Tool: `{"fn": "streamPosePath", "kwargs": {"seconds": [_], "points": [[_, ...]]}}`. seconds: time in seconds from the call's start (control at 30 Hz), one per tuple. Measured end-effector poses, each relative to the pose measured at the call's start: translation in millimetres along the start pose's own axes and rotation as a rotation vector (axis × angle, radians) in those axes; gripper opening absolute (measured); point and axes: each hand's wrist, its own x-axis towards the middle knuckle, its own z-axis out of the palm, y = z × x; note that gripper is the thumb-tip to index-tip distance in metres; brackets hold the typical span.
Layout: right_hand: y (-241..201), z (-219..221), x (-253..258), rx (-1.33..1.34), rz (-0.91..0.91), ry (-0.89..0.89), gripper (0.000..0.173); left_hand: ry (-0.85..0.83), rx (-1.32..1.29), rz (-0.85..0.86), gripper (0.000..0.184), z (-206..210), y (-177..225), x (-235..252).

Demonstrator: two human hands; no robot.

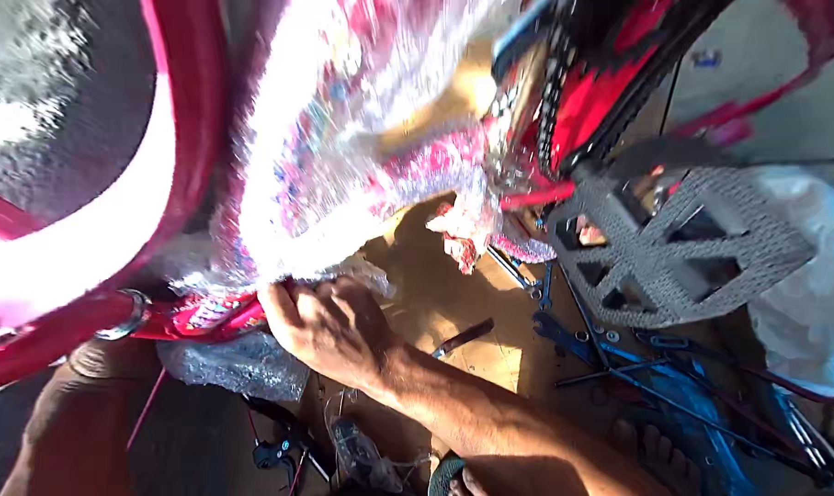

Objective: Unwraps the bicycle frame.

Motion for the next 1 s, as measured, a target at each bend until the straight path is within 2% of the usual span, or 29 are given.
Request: {"fn": "streamPosePath", "kwargs": {"seconds": [0.03, 0.1, 0.13, 0.17, 0.2, 0.23, 0.27, 0.3, 0.37, 0.43, 0.5, 0.67, 0.8, 0.87, 1.0], "points": [[1, 6, -1, -0.018, -0.003, 0.026, 0.014, -0.046, 0.107, -0.019, 0.026, -1, 10, -6], [3, 14, -3, -0.055, -0.022, 0.064, 0.014, 0.028, 0.257, -0.035, 0.028, -2, 12, -6], [4, 16, -5, -0.077, -0.032, 0.071, 0.015, 0.087, 0.255, -0.010, 0.030, -8, -2, 1], [4, 17, -6, -0.091, -0.043, 0.074, 0.015, 0.036, 0.218, 0.125, 0.031, -32, -34, 17], [5, 18, -8, -0.099, -0.051, 0.073, 0.016, -0.323, 0.200, 0.397, 0.034, -86, -78, 50], [6, 18, -8, -0.103, -0.052, 0.070, 0.016, -0.478, 0.134, 0.507, 0.038, -113, -103, 76], [7, 17, -8, -0.097, -0.049, 0.068, 0.016, -0.254, 0.024, 0.382, 0.032, -102, -106, 69], [7, 15, -9, -0.087, -0.036, 0.065, 0.016, -0.150, 0.006, 0.260, 0.026, -100, -104, 63], [8, 11, -10, -0.065, -0.003, 0.054, 0.016, -0.149, 0.075, 0.184, 0.022, -117, -110, 54], [10, 7, -12, -0.054, 0.024, 0.038, 0.016, -0.233, 0.170, 0.215, 0.019, -136, -122, 45], [13, 3, -12, -0.055, 0.033, 0.048, 0.016, -0.337, 0.231, 0.261, 0.031, -153, -129, 34], [15, -8, -18, -0.043, 0.089, 0.094, 0.014, -0.196, 0.408, 0.294, 0.033, -186, -147, 5], [23, -24, -19, -0.039, 0.116, 0.139, 0.014, -0.050, 0.640, 0.331, 0.037, -168, -135, 21], [23, -33, -21, 0.010, 0.134, 0.079, 0.016, 0.006, 0.698, 0.331, 0.028, -149, -121, 31], [20, -39, -27, 0.044, 0.186, -0.057, 0.017, 0.029, 0.817, 0.381, 0.025, -131, -112, 45]]}}
